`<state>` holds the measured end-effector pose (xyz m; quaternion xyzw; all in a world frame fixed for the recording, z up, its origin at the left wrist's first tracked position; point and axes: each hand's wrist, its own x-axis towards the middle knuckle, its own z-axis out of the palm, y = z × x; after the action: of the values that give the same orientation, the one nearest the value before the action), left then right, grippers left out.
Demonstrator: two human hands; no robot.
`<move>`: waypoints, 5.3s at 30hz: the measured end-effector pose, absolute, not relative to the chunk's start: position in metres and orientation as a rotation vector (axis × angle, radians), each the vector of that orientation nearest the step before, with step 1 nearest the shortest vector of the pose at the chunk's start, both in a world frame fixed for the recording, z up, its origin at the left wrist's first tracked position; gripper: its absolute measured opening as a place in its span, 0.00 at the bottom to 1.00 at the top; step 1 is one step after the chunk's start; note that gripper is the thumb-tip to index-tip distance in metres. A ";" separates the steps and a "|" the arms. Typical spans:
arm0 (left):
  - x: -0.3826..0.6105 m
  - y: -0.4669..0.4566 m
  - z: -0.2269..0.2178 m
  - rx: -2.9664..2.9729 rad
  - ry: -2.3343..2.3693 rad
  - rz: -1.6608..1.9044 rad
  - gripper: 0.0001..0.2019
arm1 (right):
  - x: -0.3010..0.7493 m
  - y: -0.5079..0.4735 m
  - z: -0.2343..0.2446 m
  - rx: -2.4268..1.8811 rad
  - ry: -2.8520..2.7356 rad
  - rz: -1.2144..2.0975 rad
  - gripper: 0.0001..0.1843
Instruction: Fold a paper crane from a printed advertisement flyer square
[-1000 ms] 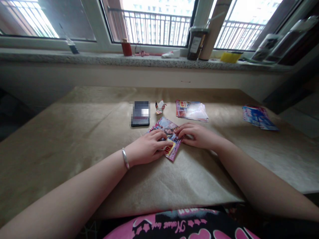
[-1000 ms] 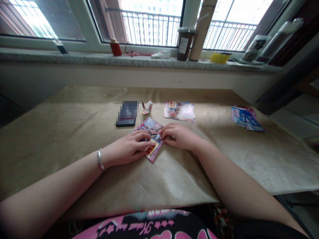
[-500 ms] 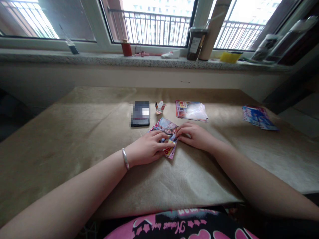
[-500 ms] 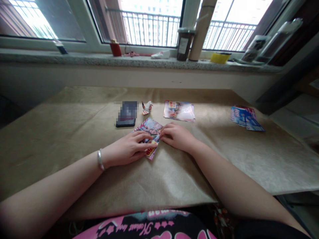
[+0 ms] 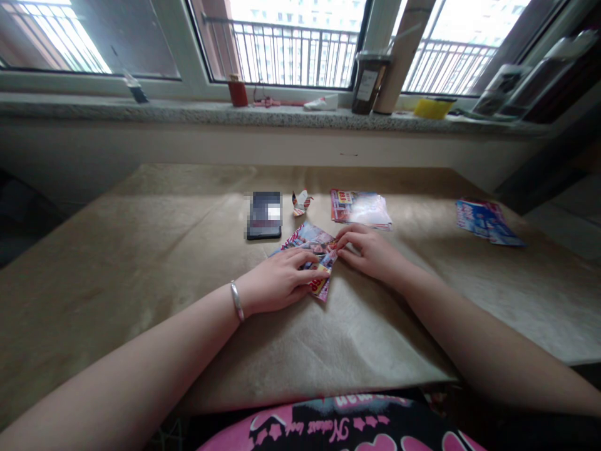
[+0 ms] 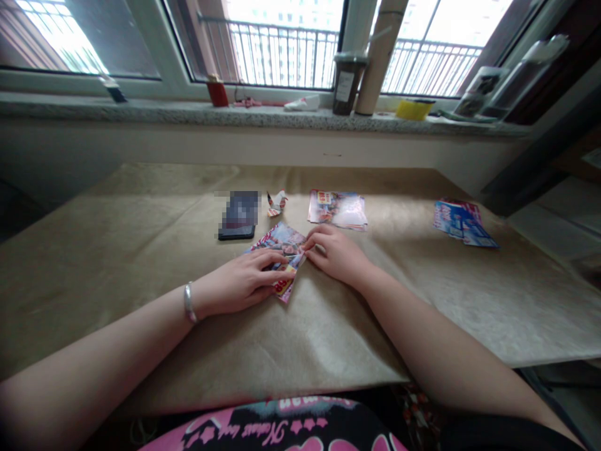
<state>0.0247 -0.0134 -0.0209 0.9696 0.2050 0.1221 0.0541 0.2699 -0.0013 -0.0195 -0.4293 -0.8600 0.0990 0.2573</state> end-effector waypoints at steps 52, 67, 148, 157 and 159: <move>0.026 -0.014 -0.021 2.920 0.866 0.355 0.19 | 0.267 -0.003 -0.025 -1.303 -1.785 0.584 0.14; 0.025 -0.011 -0.025 2.911 0.923 0.289 0.23 | 0.261 0.000 -0.032 -1.297 -1.703 0.860 0.07; 0.021 -0.008 -0.016 3.162 1.013 0.779 0.06 | 0.257 -0.009 -0.030 -1.186 -1.971 0.871 0.12; 0.022 -0.009 -0.011 3.063 1.015 0.904 0.05 | 0.254 -0.009 -0.031 -1.109 -1.799 1.081 0.15; 0.022 -0.008 -0.011 3.044 1.031 0.920 0.06 | 0.254 -0.009 -0.031 -1.067 -1.788 1.105 0.15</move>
<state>0.0223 -0.0084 -0.0113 0.9060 0.3068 0.2737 -0.1005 0.2536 -0.0085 -0.0307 -0.4182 -0.7009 0.4333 0.3823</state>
